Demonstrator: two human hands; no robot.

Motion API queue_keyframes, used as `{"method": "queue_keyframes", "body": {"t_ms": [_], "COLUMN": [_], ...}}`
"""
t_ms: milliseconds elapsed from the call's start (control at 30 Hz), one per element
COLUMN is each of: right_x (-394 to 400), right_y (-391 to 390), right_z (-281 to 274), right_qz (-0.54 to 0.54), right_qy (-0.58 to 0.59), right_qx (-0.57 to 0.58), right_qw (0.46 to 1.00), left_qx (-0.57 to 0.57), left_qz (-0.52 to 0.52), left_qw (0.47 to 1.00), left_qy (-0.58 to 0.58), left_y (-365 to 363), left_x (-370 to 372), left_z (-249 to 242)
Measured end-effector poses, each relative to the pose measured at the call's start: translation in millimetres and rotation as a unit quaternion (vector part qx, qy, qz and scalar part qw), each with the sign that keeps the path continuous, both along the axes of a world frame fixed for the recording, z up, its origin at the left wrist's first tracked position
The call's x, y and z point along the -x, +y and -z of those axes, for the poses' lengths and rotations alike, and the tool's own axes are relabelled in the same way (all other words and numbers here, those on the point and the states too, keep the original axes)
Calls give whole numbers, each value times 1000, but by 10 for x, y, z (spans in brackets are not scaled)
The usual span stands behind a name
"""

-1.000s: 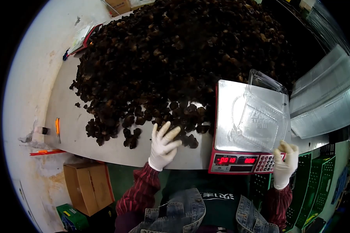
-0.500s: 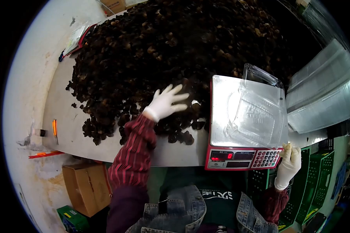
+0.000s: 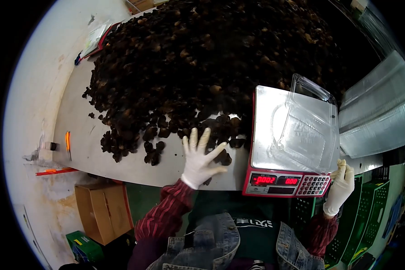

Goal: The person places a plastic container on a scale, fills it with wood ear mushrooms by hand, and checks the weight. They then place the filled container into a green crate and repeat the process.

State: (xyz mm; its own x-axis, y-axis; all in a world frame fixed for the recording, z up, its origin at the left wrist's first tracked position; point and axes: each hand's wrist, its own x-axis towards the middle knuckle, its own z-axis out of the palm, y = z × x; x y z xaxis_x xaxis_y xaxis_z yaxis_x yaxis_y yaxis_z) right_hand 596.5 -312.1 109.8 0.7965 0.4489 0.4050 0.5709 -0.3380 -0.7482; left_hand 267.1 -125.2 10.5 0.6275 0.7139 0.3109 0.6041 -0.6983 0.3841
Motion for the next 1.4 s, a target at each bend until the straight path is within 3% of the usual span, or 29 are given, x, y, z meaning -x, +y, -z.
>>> {"method": "queue_keyframes", "body": {"t_ms": [67,233,333,433,567,667,800,900,1033,1067,1133,1200,1267,1333,1400], "right_x": [34,67,-14,-85,-48,35,-66,-67,8,29,90,108,109,120,167], "right_y": [32,20,-47,-58,7,52,-2,14,140,188,287,325,335,353,369], "right_z": [7,-44,-27,43,52,-14,48,47,-23,-37,-72,-84,-89,-100,-120], "right_qz": [-4,-31,-27,-35,-39,-39,-15,-8,-55,-78,-84,-95,-102,-109,-118], "right_qy": [10,-27,-1,-6,-41,-19,-21,34,175,235,241,293,293,292,289], "right_qx": [4,36,26,19,32,32,52,49,63,53,106,68,58,50,35], "right_qw": [1000,999,999,999,998,999,998,998,981,967,961,949,949,949,949], "left_qx": [-36,-51,1,11,-59,-46,-70,-141,-135,-118,-82,-60,9,4,45], "left_qz": [-6,-57,43,94,5,-31,-7,-13,-7,-1,3,-10,-51,-44,34], "left_qw": [999,997,999,992,995,995,994,990,991,993,993,991,967,957,933], "left_qy": [36,-12,5,86,77,82,78,17,2,-16,-84,-119,-249,-285,-356], "left_y": [116,434,26,-382,2,378,484,310,581,657,759,783,804,741,570], "left_x": [-209,-361,-212,-128,-248,-476,-524,-460,-314,-285,-255,-294,-353,-499,-740], "left_z": [8,-108,-325,-46,7,-132,-114,51,88,103,125,89,38,-318,-840]}}
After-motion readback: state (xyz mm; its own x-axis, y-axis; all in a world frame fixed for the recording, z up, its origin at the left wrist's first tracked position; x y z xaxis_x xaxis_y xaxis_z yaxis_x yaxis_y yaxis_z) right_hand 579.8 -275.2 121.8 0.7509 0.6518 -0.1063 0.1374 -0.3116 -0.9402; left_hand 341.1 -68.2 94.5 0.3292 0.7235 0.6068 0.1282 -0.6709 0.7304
